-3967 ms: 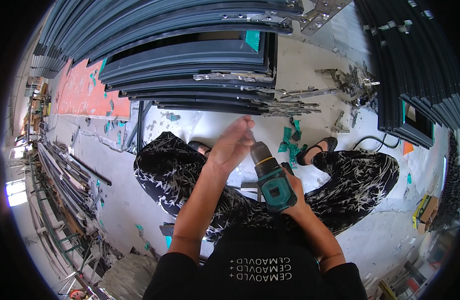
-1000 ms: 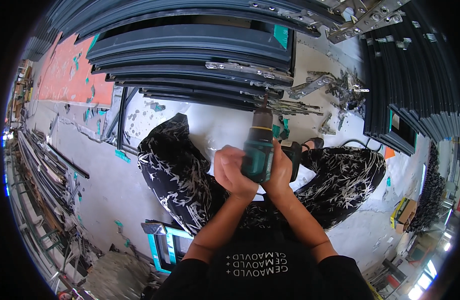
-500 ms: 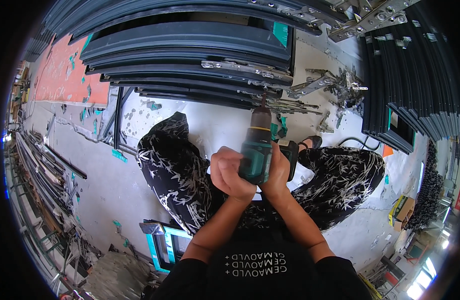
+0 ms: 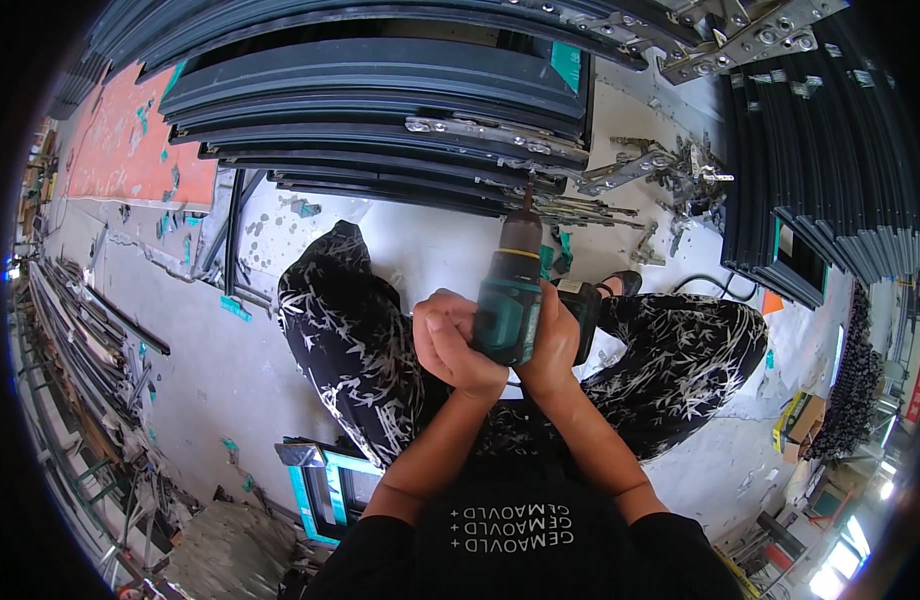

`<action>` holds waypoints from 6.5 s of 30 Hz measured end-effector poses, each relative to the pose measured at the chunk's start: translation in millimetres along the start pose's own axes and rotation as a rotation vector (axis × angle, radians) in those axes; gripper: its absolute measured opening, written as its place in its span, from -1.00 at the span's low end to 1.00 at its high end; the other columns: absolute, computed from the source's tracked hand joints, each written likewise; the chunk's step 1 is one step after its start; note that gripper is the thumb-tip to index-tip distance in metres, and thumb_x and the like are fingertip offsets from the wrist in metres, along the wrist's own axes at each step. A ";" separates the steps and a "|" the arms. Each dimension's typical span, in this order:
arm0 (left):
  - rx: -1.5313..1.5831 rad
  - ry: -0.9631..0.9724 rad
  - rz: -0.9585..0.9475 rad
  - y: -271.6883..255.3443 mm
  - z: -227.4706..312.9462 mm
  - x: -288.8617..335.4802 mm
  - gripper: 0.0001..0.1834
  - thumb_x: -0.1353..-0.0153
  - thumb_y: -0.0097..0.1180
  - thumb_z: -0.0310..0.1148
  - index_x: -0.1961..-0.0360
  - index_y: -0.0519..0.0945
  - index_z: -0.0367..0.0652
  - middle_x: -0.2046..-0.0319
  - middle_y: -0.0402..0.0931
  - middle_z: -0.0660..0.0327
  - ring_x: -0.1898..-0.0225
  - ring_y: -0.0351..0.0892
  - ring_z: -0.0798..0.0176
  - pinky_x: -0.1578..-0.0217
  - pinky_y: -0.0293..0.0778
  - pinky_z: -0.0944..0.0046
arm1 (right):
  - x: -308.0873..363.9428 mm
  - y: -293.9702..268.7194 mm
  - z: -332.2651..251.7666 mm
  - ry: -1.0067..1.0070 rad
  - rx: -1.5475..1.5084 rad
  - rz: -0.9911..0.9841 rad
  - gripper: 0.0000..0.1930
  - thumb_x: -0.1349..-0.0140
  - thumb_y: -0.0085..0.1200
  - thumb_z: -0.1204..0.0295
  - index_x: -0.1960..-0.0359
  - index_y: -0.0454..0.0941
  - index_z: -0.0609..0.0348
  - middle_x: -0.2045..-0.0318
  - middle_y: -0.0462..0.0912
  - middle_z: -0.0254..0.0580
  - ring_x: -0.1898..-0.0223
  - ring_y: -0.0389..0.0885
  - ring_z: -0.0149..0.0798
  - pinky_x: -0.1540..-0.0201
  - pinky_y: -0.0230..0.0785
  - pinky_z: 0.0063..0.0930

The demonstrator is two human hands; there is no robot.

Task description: The person uses a power drill to drive screws into the corners of metal frames, picking screws from a metal bowl and positioning them by hand before drilling.

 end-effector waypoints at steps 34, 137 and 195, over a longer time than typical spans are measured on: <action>0.805 -0.909 -0.212 -83.5 -138.8 -47.6 -0.82 -0.14 -0.07 -0.62 0.23 0.50 -0.40 0.23 0.48 0.09 0.14 0.46 0.20 -0.05 0.36 0.30 | 9.6 -1.3 -1.4 0.060 -0.048 0.078 -0.39 0.12 0.34 0.44 -0.05 0.39 0.17 0.42 0.63 -0.03 0.41 0.63 0.06 0.36 0.46 -0.28; -0.550 0.026 -0.859 -67.4 -58.1 -81.1 -0.81 -0.15 -0.01 -0.69 0.25 0.55 -0.26 0.35 0.48 0.20 0.32 0.49 0.31 0.21 0.42 0.39 | 21.9 -30.4 29.2 0.129 -0.552 -0.770 -0.53 0.03 0.27 0.46 0.03 0.46 0.23 0.29 0.65 -0.08 0.30 0.64 -0.16 0.18 0.44 -0.46; 0.293 -0.327 0.159 -57.7 -47.4 -37.8 -0.63 -0.34 -0.27 -0.16 0.47 0.41 -0.20 0.59 0.25 0.34 0.53 0.18 0.44 0.40 0.22 0.41 | 15.2 83.9 -18.0 0.036 -0.037 -0.146 -0.50 0.04 0.24 0.32 0.08 0.33 0.25 0.51 0.58 0.09 0.50 0.58 0.17 0.47 0.40 -0.08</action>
Point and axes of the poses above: each hand's wrist, its own x-axis away from the middle knuckle, its own y-axis out of the palm, z = x × y, the point moved 2 cm from there along -x, towards the middle knuckle
